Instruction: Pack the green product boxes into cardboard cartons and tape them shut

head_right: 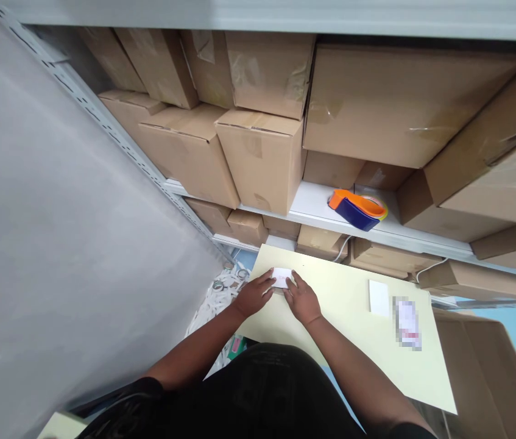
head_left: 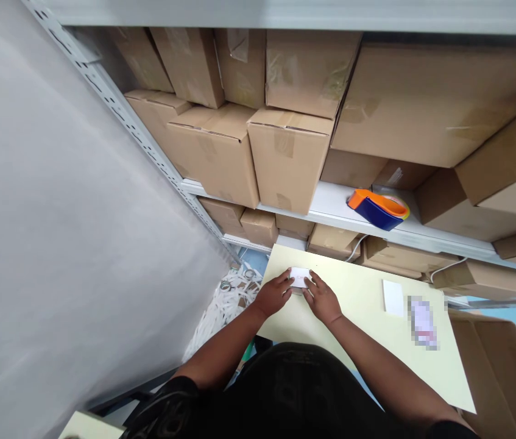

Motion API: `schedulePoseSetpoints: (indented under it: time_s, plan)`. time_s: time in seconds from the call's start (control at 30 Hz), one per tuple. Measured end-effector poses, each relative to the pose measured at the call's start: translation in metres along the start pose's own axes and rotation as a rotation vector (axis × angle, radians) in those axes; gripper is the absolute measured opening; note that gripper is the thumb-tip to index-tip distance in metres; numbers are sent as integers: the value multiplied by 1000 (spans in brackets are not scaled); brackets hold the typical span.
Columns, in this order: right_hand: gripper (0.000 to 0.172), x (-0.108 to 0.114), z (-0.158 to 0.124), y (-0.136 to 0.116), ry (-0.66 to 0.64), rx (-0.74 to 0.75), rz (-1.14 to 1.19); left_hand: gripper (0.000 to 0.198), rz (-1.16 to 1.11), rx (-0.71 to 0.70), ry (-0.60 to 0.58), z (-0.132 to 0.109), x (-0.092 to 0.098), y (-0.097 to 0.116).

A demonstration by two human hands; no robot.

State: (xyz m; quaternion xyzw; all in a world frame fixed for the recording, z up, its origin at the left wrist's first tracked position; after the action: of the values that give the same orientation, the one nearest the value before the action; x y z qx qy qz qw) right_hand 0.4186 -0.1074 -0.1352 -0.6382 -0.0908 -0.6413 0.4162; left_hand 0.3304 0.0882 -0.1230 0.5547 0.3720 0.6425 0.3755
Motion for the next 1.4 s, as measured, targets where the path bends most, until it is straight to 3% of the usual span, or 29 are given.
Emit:
schedulePoseSetpoints:
  time_s: [0.1, 0.23, 0.33, 0.43, 0.63, 0.77, 1.0, 1.13, 1.2, 1.27, 1.37, 1.4]
  plan:
    - [50, -6, -2, 4, -48, -123, 159, 52, -80, 37, 58, -5, -9, -3]
    - [66, -28, -14, 11, -129, -350, 380, 81, -306, 294, 206, -10, -24, -17]
    - [65, -46, -23, 13, -237, -406, 417, 84, -417, 427, 159, -9, -34, -28]
    - [65, -54, -26, 12, -278, -461, 399, 82, -451, 404, 87, -6, -37, -35]
    - [64, -60, -24, 5, -241, -486, 411, 81, -473, 369, 44, -7, -35, -45]
    - [71, -65, -6, -5, -241, -508, 453, 79, -465, 363, 32, 5, -27, -50]
    - [83, -78, 56, -15, -288, -558, 462, 70, -418, 299, 84, 54, 9, -61]
    - [82, -80, 77, -20, -281, -587, 423, 68, -409, 300, 99, 69, 19, -69]
    - [77, -72, 78, -25, -250, -609, 390, 69, -424, 306, 96, 69, 20, -74]
    - [64, -49, 74, -28, -201, -624, 362, 72, -434, 352, 106, 64, 21, -80]
    - [44, 25, 67, -21, -22, -569, 282, 68, -416, 466, 126, 42, 27, -90]
    - [42, 61, 67, -15, 131, -483, 165, 63, -396, 491, 120, 31, 30, -93]
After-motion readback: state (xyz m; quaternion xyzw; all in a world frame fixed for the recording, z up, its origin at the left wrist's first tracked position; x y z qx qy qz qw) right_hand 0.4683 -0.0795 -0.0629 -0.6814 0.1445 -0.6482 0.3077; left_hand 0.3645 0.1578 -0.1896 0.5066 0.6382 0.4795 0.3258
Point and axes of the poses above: each hand's wrist, its own z-axis towards the middle knuckle, its own x-axis out of the back of the hand, y = z × x, the point moved 2 cm from there along z, towards the middle knuckle, and after that the axes turned 15 degrees about -z, right-handed, at the moved point
